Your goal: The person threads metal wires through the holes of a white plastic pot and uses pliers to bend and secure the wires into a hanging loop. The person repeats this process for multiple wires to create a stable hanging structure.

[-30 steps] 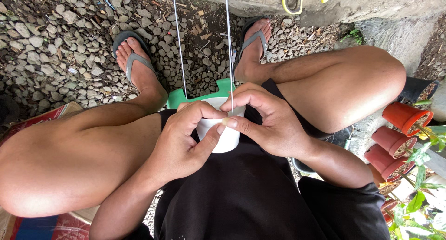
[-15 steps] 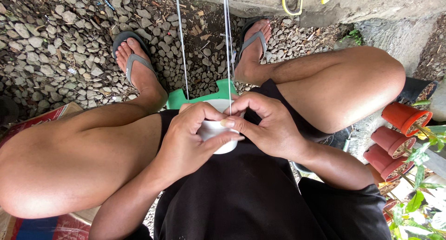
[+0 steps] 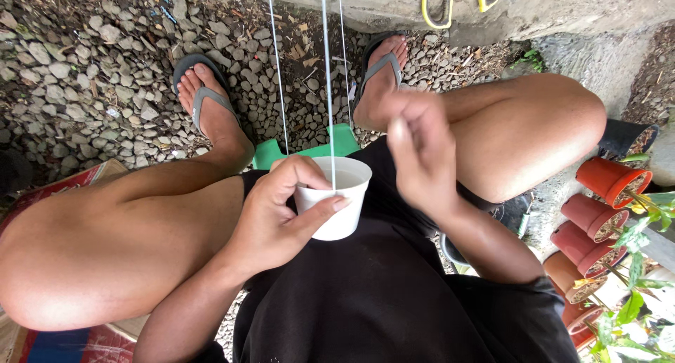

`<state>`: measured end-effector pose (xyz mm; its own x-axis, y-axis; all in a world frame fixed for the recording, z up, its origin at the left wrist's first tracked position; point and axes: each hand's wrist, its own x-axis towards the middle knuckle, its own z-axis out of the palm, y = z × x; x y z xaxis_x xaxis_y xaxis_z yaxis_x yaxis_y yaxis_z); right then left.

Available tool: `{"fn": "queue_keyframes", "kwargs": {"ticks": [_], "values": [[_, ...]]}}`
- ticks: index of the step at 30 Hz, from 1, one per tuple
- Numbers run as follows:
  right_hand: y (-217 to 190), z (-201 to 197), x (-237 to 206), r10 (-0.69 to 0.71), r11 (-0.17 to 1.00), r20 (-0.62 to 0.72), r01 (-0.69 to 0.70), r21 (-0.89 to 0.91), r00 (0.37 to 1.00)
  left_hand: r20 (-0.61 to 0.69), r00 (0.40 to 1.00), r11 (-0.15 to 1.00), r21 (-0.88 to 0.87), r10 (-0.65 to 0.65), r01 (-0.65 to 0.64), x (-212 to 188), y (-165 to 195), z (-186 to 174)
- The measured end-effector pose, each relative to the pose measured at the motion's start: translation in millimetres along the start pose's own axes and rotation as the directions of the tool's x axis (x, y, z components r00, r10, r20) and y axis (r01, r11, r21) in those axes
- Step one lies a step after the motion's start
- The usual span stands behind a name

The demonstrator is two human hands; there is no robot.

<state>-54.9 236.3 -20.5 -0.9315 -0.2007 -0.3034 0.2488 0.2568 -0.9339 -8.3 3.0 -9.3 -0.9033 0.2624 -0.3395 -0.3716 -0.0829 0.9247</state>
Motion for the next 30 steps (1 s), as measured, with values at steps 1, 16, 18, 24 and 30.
{"fn": "queue_keyframes", "kwargs": {"ticks": [1, 16, 18, 24, 30], "values": [[11.9, -0.5, 7.6, 0.036, 0.996, -0.049, -0.04, -0.078, 0.998, 0.012, 0.999, 0.996, -0.083, -0.038, 0.039, -2.6, -0.6, -0.6], [16.6, -1.6, 14.3, 0.305, 0.856, 0.268, -0.387, 0.343, 0.914, -0.209, 0.965, 0.832, -0.498, 0.158, -0.244, -13.2, -30.8, -3.5], [-2.5, -5.0, 1.5, 0.258, 0.852, 0.29, -0.358, 0.381, 0.922, -0.25, 0.954, 0.78, -0.559, 0.163, -0.28, -12.7, -34.8, -2.6], [-49.6, 10.5, -23.1, 0.123, 0.892, 0.354, -0.259, 0.37, 0.927, -0.275, 0.954, 0.689, -0.668, 0.123, -0.281, -13.5, -38.4, 2.3], [-66.7, 24.7, -17.6, -0.084, 0.993, 0.318, 0.053, 0.105, 0.944, -0.261, 0.96, 0.648, -0.715, 0.102, -0.263, -13.9, -37.3, 3.3]]}}
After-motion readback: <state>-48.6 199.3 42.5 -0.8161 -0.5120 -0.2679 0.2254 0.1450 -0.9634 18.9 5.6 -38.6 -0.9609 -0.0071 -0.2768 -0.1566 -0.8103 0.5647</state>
